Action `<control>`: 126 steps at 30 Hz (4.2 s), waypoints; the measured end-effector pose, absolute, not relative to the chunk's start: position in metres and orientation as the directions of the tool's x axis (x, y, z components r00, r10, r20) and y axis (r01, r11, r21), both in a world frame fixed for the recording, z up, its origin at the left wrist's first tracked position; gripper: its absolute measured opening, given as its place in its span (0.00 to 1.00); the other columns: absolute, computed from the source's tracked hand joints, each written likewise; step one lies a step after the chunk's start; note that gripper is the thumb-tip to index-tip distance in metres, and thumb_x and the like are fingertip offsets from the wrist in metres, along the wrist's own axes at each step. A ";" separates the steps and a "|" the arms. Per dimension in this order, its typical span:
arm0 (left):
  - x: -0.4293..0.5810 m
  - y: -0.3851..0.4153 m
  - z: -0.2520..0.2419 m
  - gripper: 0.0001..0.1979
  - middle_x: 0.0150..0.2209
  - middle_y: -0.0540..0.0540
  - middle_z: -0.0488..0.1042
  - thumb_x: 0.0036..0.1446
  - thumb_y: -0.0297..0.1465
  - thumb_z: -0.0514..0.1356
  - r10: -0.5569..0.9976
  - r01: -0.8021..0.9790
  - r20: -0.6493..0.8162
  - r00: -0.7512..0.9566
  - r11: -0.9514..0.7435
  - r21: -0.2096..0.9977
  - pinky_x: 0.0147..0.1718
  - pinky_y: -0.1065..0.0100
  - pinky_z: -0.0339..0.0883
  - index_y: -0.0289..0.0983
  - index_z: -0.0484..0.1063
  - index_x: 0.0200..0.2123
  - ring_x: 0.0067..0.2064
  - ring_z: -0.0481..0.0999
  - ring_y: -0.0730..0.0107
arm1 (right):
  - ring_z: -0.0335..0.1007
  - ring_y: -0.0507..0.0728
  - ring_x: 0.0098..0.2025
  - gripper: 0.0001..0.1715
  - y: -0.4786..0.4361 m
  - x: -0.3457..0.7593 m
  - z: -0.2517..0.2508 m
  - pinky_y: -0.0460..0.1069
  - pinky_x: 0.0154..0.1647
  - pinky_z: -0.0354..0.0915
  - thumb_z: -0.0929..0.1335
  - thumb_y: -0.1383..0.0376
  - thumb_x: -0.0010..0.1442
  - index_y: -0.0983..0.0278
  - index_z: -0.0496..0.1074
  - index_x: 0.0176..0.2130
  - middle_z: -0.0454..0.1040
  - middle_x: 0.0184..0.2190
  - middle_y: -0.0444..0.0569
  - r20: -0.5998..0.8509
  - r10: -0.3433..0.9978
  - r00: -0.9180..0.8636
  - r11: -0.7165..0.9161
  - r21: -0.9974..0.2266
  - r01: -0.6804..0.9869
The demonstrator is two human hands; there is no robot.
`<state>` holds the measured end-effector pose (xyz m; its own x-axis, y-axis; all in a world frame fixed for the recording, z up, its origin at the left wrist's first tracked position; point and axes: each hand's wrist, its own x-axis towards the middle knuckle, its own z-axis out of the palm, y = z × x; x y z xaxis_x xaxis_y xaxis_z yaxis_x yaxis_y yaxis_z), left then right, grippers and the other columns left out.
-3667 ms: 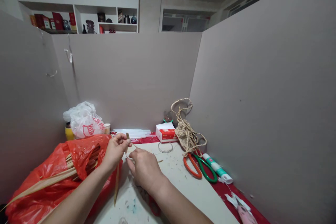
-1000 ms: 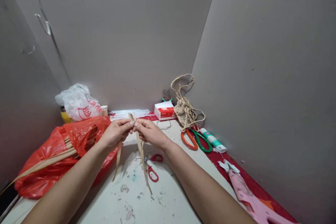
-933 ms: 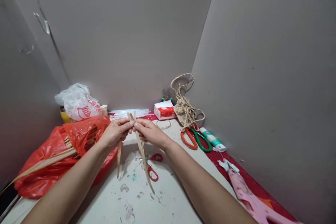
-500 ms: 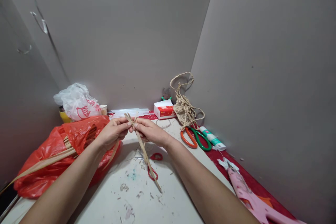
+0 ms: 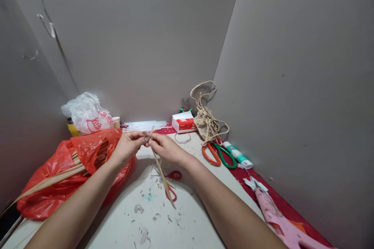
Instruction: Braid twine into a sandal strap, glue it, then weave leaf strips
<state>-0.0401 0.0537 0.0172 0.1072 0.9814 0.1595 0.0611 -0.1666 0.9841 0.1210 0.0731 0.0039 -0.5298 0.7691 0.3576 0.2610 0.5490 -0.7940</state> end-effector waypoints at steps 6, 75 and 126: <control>-0.043 0.059 0.013 0.08 0.23 0.48 0.75 0.45 0.33 0.66 0.936 0.101 0.348 -0.048 -0.342 0.934 0.32 0.71 0.62 0.34 0.74 0.21 0.28 0.71 0.72 | 0.58 0.50 0.22 0.09 0.073 0.122 0.006 0.44 0.25 0.52 0.65 0.66 0.59 0.66 0.71 0.28 0.67 0.20 0.42 0.382 0.838 -0.389 0.532 -0.733 0.425; -0.050 0.056 0.018 0.08 0.20 0.50 0.72 0.47 0.35 0.66 0.954 0.220 0.271 0.128 -0.294 0.930 0.24 0.74 0.59 0.35 0.81 0.27 0.23 0.64 0.76 | 0.65 0.56 0.31 0.17 0.072 0.113 -0.007 0.49 0.33 0.57 0.58 0.61 0.65 0.63 0.71 0.34 0.71 0.27 0.48 0.351 0.819 -0.453 0.553 -0.695 0.460; -0.041 0.060 -0.003 0.21 0.16 0.52 0.69 0.40 0.44 0.69 0.982 -0.087 0.131 0.135 -0.120 0.989 0.19 0.74 0.63 0.33 0.68 0.24 0.17 0.67 0.77 | 0.59 0.50 0.21 0.22 0.088 0.120 -0.012 0.45 0.21 0.57 0.72 0.55 0.48 0.66 0.70 0.40 0.67 0.22 0.41 0.257 0.832 -0.491 0.333 -0.940 0.071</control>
<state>-0.0413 0.0602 -0.0034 0.1350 0.9821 0.1312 -0.0867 -0.1202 0.9890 0.1195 0.0878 -0.0124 -0.4913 0.8322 0.2571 0.0712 0.3326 -0.9404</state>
